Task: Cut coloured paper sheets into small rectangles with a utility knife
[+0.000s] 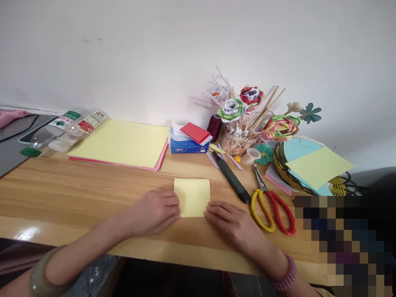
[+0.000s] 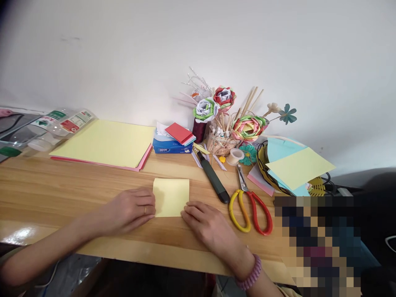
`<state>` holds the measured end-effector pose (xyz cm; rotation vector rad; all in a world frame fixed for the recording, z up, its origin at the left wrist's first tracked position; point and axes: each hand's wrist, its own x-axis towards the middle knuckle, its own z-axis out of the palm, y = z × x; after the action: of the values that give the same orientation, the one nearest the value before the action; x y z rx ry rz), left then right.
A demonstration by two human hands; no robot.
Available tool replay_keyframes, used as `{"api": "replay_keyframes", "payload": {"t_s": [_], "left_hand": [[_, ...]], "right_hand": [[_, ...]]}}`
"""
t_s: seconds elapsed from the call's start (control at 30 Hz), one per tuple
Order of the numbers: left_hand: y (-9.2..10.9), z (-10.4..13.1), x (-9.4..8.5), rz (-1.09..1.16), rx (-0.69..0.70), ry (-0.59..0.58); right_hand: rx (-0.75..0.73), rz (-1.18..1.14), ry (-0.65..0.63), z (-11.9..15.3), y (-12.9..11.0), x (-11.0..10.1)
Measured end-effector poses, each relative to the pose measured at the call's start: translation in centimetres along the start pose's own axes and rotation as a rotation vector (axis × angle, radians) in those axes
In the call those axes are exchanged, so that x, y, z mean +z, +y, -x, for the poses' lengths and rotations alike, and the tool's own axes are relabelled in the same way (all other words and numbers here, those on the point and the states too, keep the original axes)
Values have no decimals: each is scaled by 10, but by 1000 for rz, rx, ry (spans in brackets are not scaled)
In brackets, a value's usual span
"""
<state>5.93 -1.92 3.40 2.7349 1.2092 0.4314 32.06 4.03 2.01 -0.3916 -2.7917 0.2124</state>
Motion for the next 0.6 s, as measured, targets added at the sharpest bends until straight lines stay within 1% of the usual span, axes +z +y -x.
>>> {"api": "replay_keyframes", "payload": {"t_s": [0.07, 0.1, 0.13, 0.17, 0.27, 0.37, 0.47, 0.53, 0.6], "left_hand": [[11, -2, 5, -206, 59, 0], [18, -1, 10, -293, 68, -9], [25, 0, 16, -370, 38, -32], [33, 3, 22, -451, -8, -26], [55, 10, 44, -613, -146, 112], [68, 11, 58, -649, -247, 170], [73, 6, 66, -640, -286, 256], [74, 2, 70, -617, -306, 316], [74, 0, 74, -593, -335, 364]], "right_hand": [[9, -1, -5, 1, 0, 1], [15, -1, -7, 1, -1, 1], [22, -1, -14, 2, -1, 1], [27, 0, -22, 2, -2, 0], [43, 3, -43, 0, -4, -3], [85, -2, -29, -7, -10, -7], [119, -85, 7, -22, -20, -9], [121, -204, -44, -35, -25, -8], [112, -307, -150, -47, -27, -5]]}}
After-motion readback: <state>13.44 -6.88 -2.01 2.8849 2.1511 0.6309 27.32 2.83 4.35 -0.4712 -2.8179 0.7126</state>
